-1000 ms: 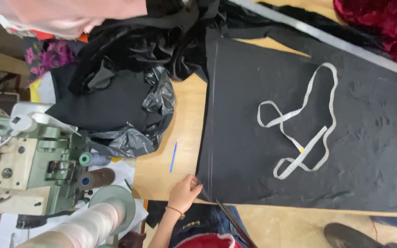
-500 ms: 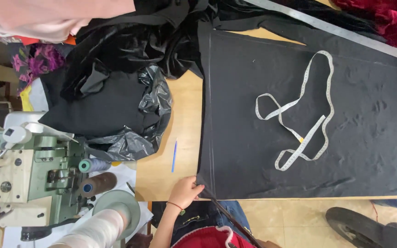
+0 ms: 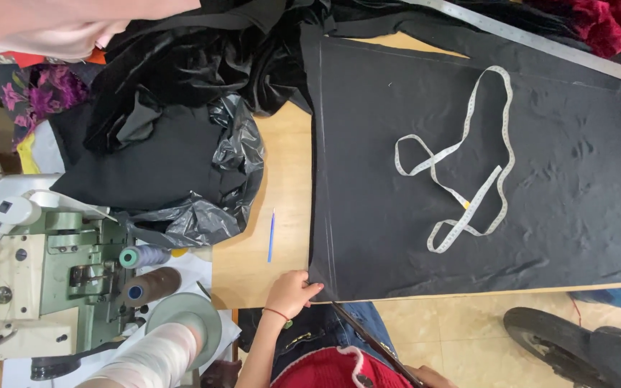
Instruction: The person uses shears to cut a large piece of black fabric laid out on a wooden table. They follow a marked line to cut a rectangular section, then fold and cut another piece of black fabric.
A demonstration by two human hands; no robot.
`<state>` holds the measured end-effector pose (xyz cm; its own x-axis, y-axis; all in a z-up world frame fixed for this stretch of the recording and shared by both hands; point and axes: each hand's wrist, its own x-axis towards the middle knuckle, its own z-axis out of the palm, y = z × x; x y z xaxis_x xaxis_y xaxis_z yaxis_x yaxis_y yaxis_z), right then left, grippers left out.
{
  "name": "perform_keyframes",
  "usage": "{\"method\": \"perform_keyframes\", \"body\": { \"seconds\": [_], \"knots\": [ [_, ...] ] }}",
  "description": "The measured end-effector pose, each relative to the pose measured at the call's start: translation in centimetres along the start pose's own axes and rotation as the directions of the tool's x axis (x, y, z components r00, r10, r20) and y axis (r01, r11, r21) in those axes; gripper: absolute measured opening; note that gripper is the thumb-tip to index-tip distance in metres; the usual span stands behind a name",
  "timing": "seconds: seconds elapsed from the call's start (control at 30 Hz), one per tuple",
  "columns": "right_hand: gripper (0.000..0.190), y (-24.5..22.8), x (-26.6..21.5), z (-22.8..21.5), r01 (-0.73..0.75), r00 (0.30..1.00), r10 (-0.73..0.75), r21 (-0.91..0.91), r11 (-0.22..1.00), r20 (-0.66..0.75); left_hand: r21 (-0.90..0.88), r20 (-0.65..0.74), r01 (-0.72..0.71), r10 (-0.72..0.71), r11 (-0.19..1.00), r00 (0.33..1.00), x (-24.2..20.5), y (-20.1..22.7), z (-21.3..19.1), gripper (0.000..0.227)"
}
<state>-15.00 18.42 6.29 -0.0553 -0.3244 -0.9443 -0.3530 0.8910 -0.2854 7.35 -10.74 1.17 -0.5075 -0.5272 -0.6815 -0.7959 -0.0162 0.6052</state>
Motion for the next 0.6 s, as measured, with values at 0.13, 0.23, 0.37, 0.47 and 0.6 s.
{"method": "perform_keyframes", "body": {
  "seconds": [0.13, 0.23, 0.37, 0.47, 0.6],
  "knots": [
    [0.061, 2.5, 1.2, 0.3, 0.170, 0.985, -0.173, 0.134, 0.976, 0.013, -0.047, 0.008, 0.010, -0.010, 0.999, 1.000, -0.2, 0.4, -0.4, 0.045],
    [0.072, 4.5, 1.3, 1.6, 0.477, 0.879, -0.471, 0.183, 0.859, -0.081, -0.164, 0.050, 0.023, -0.015, 0.986, 0.999, -0.9, 1.4, -1.0, 0.036],
    [0.080, -3.5, -5.6, 1.3, 0.433, 0.901, -0.422, 0.215, 0.875, -0.098, -0.325, 0.132, 0.081, -0.040, 0.942, 0.990, -0.7, 1.1, -1.9, 0.021],
    [0.067, -6.6, -9.4, 1.7, 0.107, 0.993, -0.088, 0.280, 0.954, -0.082, -0.294, 0.177, 0.084, -0.032, 0.952, 0.984, -0.6, 0.7, -2.2, 0.035],
    [0.066, -8.0, -10.7, 2.5, 0.176, 0.984, -0.155, 0.324, 0.929, -0.090, -0.289, 0.212, 0.079, -0.016, 0.954, 0.977, -0.7, 0.4, -1.9, 0.042]
  ]
}}
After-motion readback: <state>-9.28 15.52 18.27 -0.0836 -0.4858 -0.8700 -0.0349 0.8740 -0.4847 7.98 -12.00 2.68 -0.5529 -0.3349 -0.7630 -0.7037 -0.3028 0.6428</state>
